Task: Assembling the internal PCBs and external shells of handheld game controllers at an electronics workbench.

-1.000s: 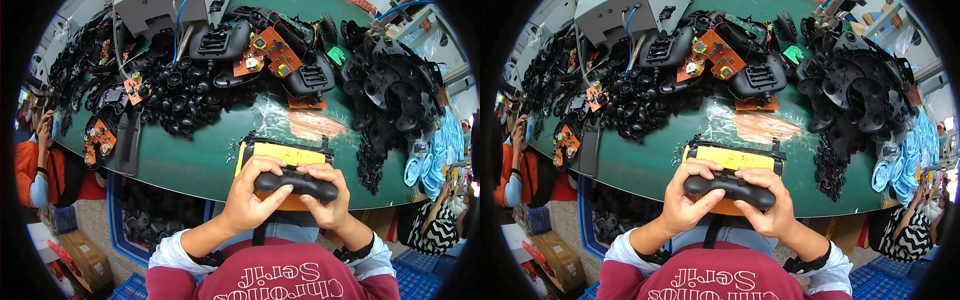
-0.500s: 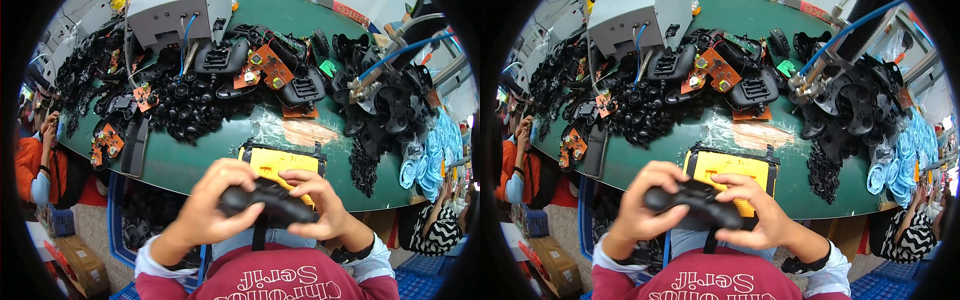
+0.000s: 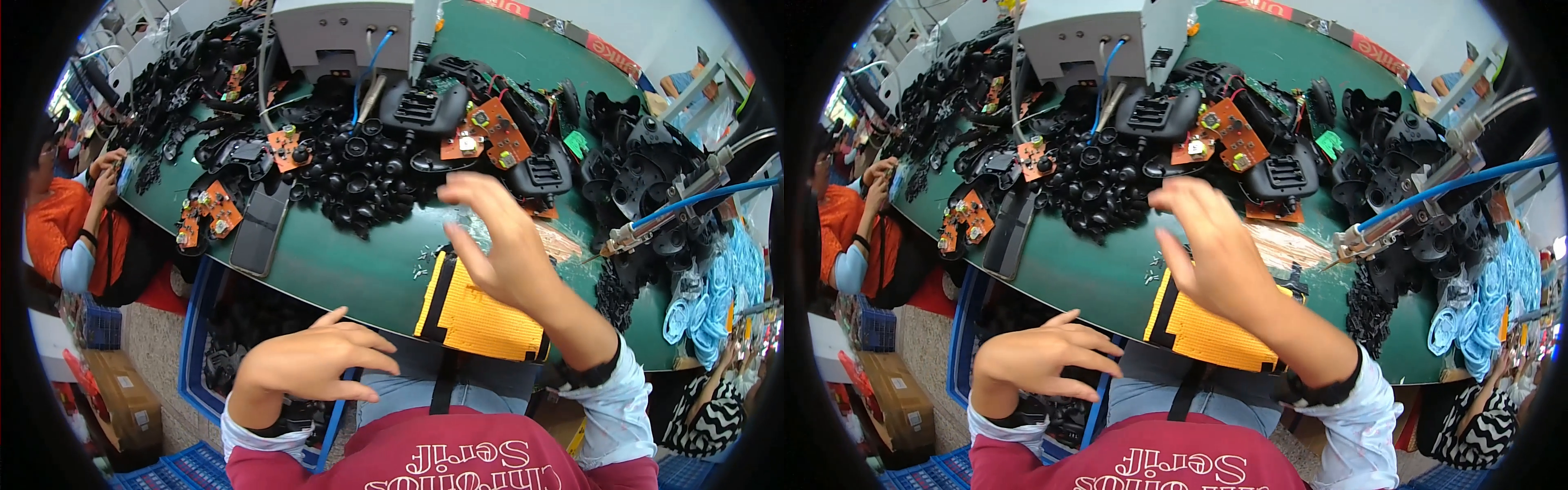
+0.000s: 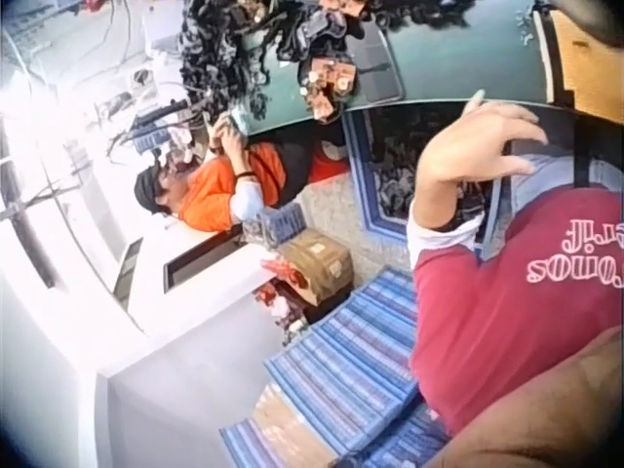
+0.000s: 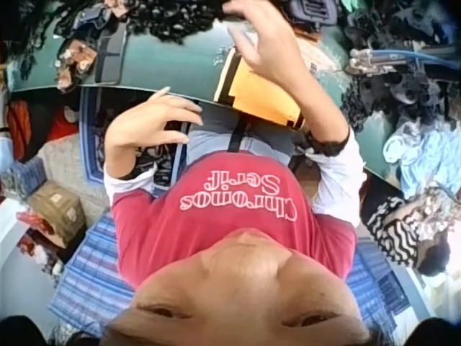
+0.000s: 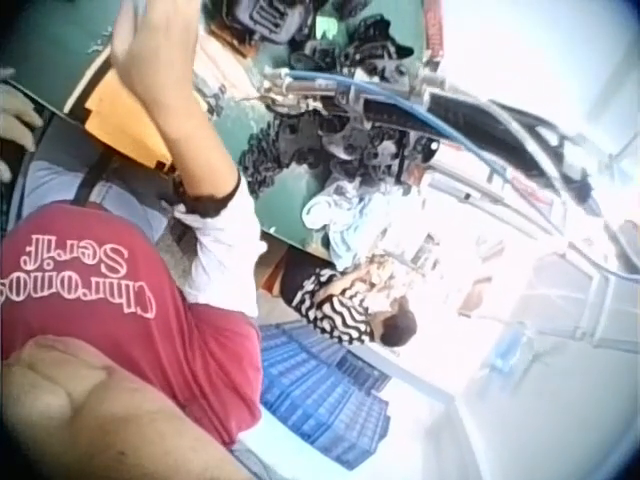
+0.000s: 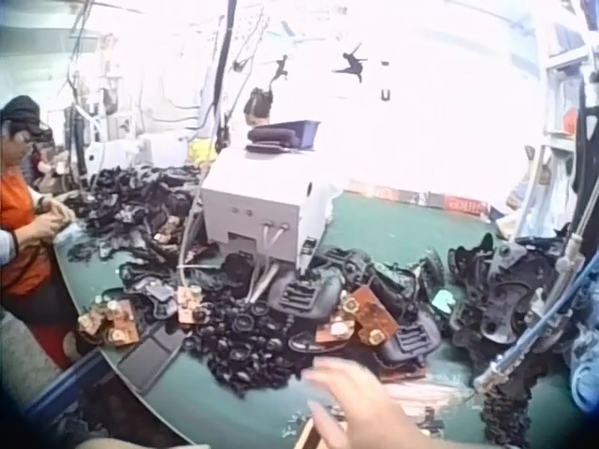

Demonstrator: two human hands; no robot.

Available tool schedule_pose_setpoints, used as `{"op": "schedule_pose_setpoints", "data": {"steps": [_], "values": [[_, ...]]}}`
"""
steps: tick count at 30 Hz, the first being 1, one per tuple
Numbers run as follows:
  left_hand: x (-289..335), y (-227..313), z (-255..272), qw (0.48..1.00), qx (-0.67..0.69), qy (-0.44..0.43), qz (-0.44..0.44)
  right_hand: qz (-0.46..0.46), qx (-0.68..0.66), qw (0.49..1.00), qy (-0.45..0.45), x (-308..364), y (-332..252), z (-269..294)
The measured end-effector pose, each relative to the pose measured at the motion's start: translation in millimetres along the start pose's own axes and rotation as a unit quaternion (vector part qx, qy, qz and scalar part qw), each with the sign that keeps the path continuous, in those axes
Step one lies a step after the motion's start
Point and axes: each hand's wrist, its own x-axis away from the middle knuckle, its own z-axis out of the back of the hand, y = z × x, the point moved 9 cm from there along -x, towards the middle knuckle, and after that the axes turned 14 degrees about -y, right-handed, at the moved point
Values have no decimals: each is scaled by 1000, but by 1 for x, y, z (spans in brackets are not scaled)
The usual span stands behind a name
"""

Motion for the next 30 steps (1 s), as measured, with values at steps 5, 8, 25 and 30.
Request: {"op": "schedule_pose_setpoints", "data": {"steps": [5,8,25,30], "values": [[-8,1,-2,994,34,83,-68,-30,283,958,40,-93,51,-7],[-5,-2,-3,988,55,119,-80,-117,317,937,-93,-116,97,-8],[-2,9,77,783,218,565,-140,1,-622,778,-91,-20,12,55],[-24,51,59,783,-69,593,-174,-84,-748,656,-57,49,32,23]]}}
